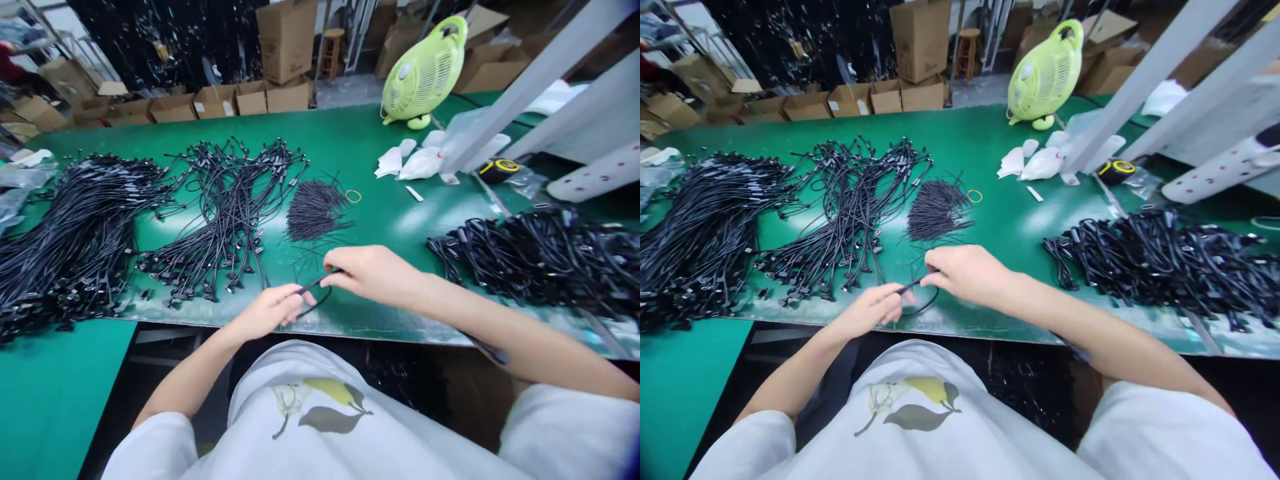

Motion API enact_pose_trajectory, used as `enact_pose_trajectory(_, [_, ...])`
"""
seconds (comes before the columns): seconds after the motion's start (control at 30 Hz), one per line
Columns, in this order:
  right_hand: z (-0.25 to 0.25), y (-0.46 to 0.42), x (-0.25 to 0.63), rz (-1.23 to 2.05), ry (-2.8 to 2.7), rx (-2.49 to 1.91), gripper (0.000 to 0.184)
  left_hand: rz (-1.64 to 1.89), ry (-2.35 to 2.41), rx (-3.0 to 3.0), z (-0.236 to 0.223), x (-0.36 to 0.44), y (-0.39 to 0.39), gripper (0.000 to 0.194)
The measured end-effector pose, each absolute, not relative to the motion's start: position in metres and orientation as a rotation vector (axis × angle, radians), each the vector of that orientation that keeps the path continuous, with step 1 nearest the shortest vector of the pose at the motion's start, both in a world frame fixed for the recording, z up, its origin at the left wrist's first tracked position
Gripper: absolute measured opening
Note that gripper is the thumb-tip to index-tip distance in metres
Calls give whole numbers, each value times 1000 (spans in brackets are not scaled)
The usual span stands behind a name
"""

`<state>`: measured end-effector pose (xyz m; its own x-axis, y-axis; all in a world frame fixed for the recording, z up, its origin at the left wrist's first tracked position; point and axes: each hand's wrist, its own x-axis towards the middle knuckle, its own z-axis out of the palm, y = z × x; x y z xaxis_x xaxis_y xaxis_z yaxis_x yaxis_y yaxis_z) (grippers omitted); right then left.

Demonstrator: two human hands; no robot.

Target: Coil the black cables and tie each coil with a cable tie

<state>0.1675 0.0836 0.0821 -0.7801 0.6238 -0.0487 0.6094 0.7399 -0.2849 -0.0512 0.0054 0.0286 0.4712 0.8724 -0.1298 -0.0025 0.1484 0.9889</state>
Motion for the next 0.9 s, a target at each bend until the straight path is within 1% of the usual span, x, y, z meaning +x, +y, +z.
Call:
enact_pose_trajectory(0.13, [68, 119, 199, 782, -2771, -933, 32, 1083, 654, 660, 44, -84, 8, 26])
enact_pose_trajectory(0.2, [52, 127, 210, 852, -2690, -966, 38, 1267, 606, 452, 55, -105, 8, 24])
enact_pose_trajectory(0.27, [37, 128, 216, 734, -2602, -1014, 40, 1456, 591, 323, 65, -121, 7, 27])
enact_pose_trajectory(0.37, [25, 115, 214, 334, -2528, -996, 36, 1638, 640, 317, 69, -128, 8, 26])
enact_pose_trajectory(0.43, [28, 96, 204, 59, -2580, -906, 31, 1641, 763, 456, 63, -119, 12, 22])
enact_pose_trajectory(0.5, [37, 74, 190, -23, -2745, -719, 29, 1542, 928, 709, 51, -99, 17, 21])
enact_pose_trajectory(0.6, [57, 55, 165, 202, -2898, -458, 29, 1224, 1057, 1171, 33, -62, 19, 29])
enact_pose_trajectory(0.7, [67, 65, 148, 454, -2688, -567, 27, 989, 1065, 1388, 24, -43, 13, 34])
enact_pose_trajectory(0.77, [61, 79, 143, 619, -2423, -711, 18, 989, 1042, 1331, 22, -43, 11, 34])
enact_pose_trajectory(0.8, [55, 85, 141, 703, -2259, -769, 18, 1027, 1011, 1256, 22, -44, 11, 34])
enact_pose_trajectory(0.87, [39, 91, 135, 898, -1923, -841, 33, 1145, 949, 1068, 21, -46, 13, 33])
enact_pose_trajectory(0.9, [30, 90, 130, 1051, -1786, -850, 36, 1206, 935, 977, 20, -44, 14, 33])
